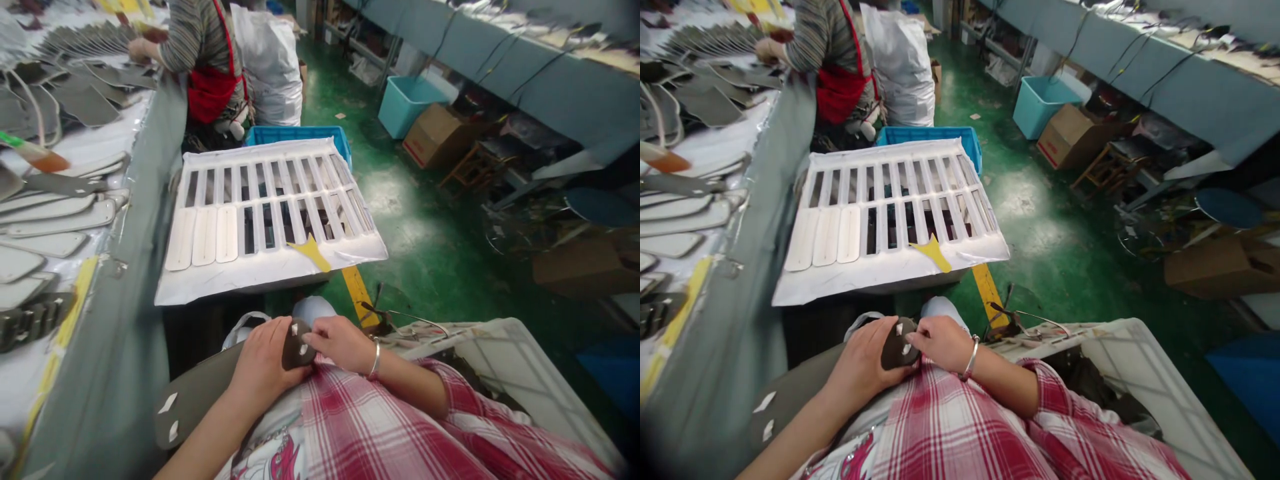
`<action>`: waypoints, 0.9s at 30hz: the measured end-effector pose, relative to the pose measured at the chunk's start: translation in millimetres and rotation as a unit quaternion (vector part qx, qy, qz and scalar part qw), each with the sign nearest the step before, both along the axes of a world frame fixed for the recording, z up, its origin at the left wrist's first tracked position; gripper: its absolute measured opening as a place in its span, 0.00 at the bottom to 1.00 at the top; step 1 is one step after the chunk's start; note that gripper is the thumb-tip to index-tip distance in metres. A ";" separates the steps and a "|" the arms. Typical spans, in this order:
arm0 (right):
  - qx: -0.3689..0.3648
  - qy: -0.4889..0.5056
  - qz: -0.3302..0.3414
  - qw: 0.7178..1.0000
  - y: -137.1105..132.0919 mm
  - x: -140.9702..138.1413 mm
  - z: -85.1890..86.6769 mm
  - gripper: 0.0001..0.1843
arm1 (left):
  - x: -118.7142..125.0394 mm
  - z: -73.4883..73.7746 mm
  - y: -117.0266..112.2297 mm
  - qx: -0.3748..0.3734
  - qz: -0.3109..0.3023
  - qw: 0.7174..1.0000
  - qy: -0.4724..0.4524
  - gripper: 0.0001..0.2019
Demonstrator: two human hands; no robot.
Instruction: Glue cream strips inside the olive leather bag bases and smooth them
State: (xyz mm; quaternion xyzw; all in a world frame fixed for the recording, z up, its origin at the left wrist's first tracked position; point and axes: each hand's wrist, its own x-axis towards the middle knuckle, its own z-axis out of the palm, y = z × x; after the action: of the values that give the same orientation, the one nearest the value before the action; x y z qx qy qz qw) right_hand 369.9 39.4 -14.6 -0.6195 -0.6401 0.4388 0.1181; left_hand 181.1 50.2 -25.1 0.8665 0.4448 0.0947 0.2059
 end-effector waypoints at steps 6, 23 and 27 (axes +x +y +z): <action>-0.006 0.006 0.007 1.000 1.9 0.5 4.6 0.14 | 5.2 1.9 0.4 -0.007 0.015 1.000 -0.006 0.33; 0.012 -0.073 0.032 0.997 11.9 -3.2 4.6 0.14 | 2.4 5.7 0.1 0.035 -0.011 0.999 0.005 0.37; 0.010 -0.082 0.040 0.996 16.6 -4.1 4.5 0.15 | -7.3 8.8 -4.2 0.105 -0.070 0.992 0.013 0.28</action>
State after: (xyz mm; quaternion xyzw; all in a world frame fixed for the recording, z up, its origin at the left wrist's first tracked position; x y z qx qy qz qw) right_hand 365.8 56.0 -10.1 -0.6261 -0.6764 0.3843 0.0538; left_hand 173.8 46.0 -16.3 0.9134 0.3735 0.1145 0.1143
